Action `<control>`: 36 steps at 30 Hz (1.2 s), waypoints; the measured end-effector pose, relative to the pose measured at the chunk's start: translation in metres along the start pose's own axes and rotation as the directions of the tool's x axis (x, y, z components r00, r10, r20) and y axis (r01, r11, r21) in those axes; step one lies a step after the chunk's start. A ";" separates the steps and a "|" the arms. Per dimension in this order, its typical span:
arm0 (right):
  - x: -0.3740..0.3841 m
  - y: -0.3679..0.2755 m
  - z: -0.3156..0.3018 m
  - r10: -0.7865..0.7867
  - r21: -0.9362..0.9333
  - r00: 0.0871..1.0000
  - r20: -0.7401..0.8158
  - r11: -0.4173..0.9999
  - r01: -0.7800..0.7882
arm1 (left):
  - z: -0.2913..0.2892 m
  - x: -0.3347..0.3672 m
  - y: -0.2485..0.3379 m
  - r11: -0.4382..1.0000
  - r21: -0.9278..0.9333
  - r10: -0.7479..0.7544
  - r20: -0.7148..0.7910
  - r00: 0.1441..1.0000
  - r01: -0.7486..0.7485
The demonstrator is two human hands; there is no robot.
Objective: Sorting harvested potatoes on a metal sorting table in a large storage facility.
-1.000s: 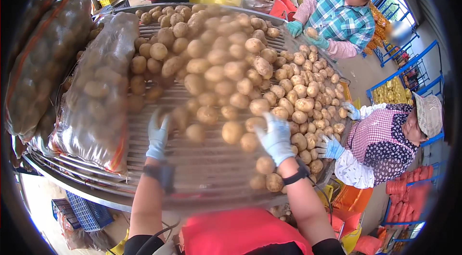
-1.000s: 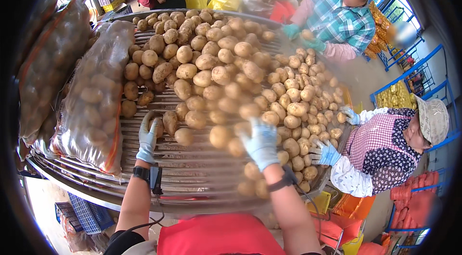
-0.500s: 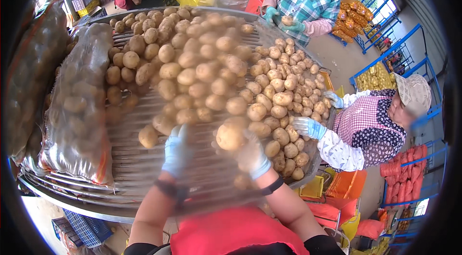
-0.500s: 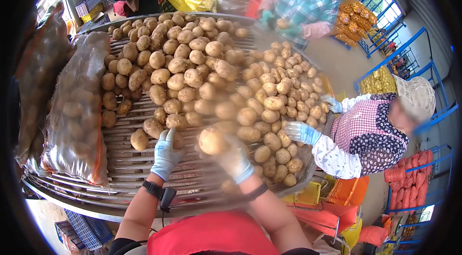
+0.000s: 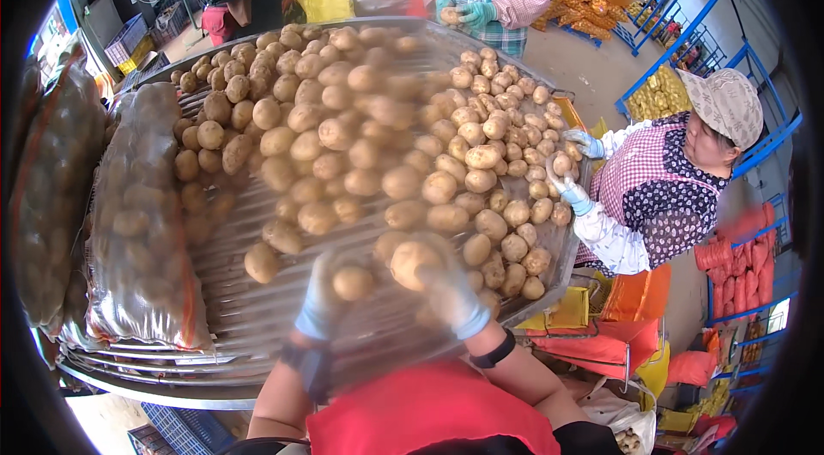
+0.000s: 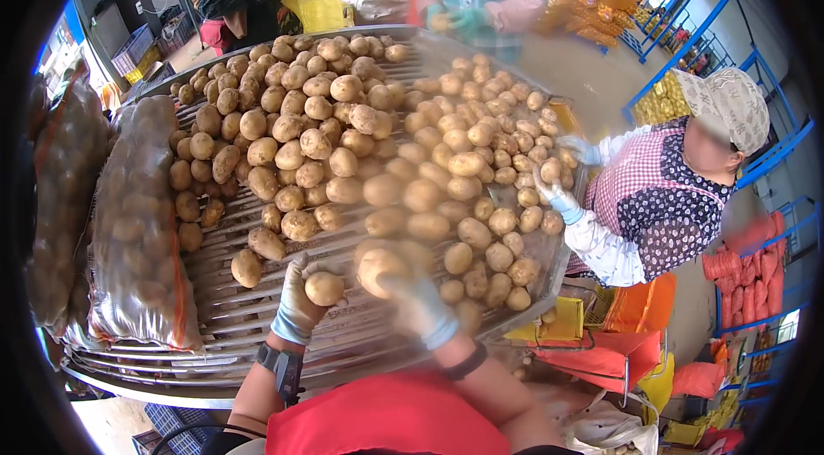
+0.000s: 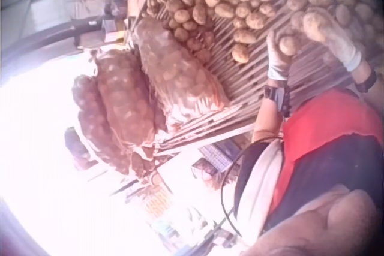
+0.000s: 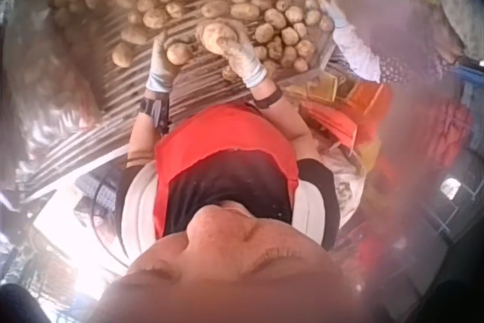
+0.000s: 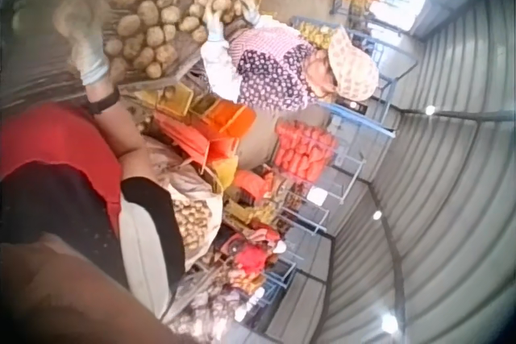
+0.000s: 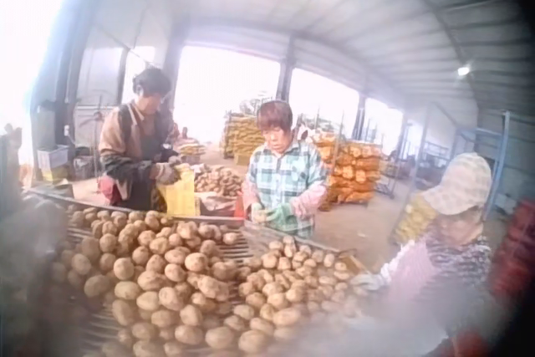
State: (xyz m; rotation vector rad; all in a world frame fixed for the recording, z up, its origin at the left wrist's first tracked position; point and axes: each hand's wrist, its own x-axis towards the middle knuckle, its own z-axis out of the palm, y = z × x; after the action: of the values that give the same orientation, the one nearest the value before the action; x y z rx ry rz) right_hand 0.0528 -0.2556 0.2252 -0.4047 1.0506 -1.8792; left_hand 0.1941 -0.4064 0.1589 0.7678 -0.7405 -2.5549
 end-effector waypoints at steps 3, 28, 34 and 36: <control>0.008 -0.007 -0.005 0.040 -0.176 0.990 0.132 0.984 -0.017 | 0.048 -0.027 0.006 0.960 0.162 -0.255 0.190 0.948 0.227; 0.027 -0.003 -0.019 -0.156 -0.463 0.977 0.146 0.862 0.207 | 0.060 -0.036 -0.033 0.977 -0.160 -0.131 0.067 0.989 0.140; -0.005 0.010 -0.033 -0.084 -0.761 0.947 0.310 0.576 0.300 | 0.042 -0.034 -0.023 0.937 0.187 -0.321 0.116 0.940 0.296; -0.009 0.014 -0.041 -0.153 -0.408 0.987 0.043 0.899 0.157 | 0.046 -0.035 -0.025 0.925 0.365 -0.131 0.056 0.990 0.102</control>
State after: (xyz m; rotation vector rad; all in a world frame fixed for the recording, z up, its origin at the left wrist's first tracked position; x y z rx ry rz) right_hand 0.0389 -0.2307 0.1907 -0.7598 1.4490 -1.7834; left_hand 0.1890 -0.3525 0.1912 0.8461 -1.2521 -2.5991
